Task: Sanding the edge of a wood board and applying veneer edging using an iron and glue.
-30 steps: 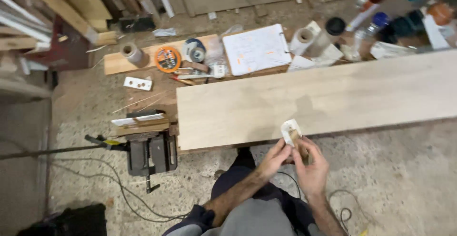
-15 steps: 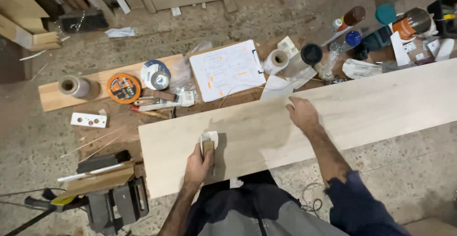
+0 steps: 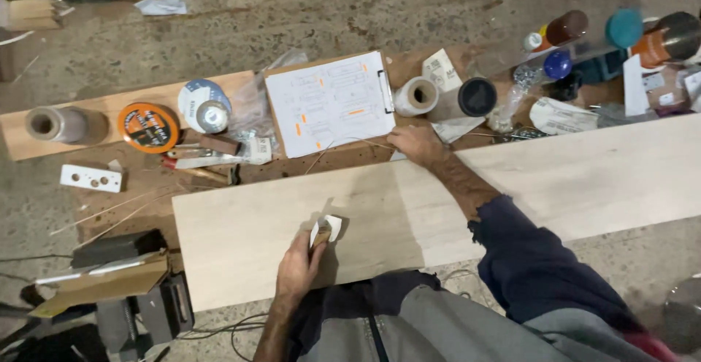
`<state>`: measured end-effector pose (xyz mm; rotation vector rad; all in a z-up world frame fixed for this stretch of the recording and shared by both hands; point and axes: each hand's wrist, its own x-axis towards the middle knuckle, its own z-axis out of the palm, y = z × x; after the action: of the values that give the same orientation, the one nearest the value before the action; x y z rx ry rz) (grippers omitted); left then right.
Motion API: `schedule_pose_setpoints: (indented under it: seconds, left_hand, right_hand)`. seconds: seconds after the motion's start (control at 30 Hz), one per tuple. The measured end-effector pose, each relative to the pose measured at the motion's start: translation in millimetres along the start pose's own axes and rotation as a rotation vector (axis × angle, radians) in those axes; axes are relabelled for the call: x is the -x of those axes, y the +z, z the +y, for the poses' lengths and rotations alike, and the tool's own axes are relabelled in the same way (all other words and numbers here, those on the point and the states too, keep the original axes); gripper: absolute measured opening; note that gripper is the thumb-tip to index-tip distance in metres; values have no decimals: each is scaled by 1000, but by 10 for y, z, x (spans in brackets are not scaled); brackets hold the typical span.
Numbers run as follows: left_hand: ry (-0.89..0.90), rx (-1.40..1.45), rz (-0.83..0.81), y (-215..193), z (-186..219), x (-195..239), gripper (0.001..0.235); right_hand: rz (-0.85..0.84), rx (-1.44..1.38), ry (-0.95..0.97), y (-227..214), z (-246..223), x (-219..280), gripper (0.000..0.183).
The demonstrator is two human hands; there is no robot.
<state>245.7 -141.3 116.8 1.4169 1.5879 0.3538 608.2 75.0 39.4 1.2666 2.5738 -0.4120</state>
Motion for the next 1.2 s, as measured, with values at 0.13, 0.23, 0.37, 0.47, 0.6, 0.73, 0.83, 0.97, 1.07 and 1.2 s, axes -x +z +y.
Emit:
schedule_pose_setpoints:
  seconds: [0.13, 0.23, 0.37, 0.47, 0.6, 0.73, 0.83, 0.97, 1.07, 1.2]
  left_hand:
    - [0, 5, 52, 1, 181, -46, 32]
    - [-41, 22, 65, -2, 273, -64, 31]
    - [-55, -28, 64, 69, 288, -95, 32]
    - [-40, -69, 68, 124, 234, -80, 33]
    - [-26, -127, 78, 173, 253, -57, 31]
    - [-55, -173, 107, 247, 289, -81, 34]
    - [-3, -315, 161, 281, 376, -101, 41]
    - [64, -562, 294, 342, 617, -275, 63]
    - [-16, -600, 150, 450, 521, -400, 57]
    - [44, -489, 169, 432, 538, -462, 50]
  right_hand:
    - [339, -229, 265, -78, 84, 480, 24]
    - [262, -254, 741, 224, 664, 817, 22]
    - [641, -189, 662, 245, 1172, 838, 36]
    - [483, -67, 591, 1065, 1805, 653, 27]
    - [436, -166, 717, 674, 1524, 646, 26]
    - [390, -322, 932, 142, 1269, 870, 27]
    - [418, -342, 1017, -54, 1226, 1028, 32]
    - [470, -211, 940, -172, 1258, 1353, 40]
    - [663, -226, 890, -548, 1009, 1579, 21]
    - [884, -123, 779, -961, 664, 2053, 15]
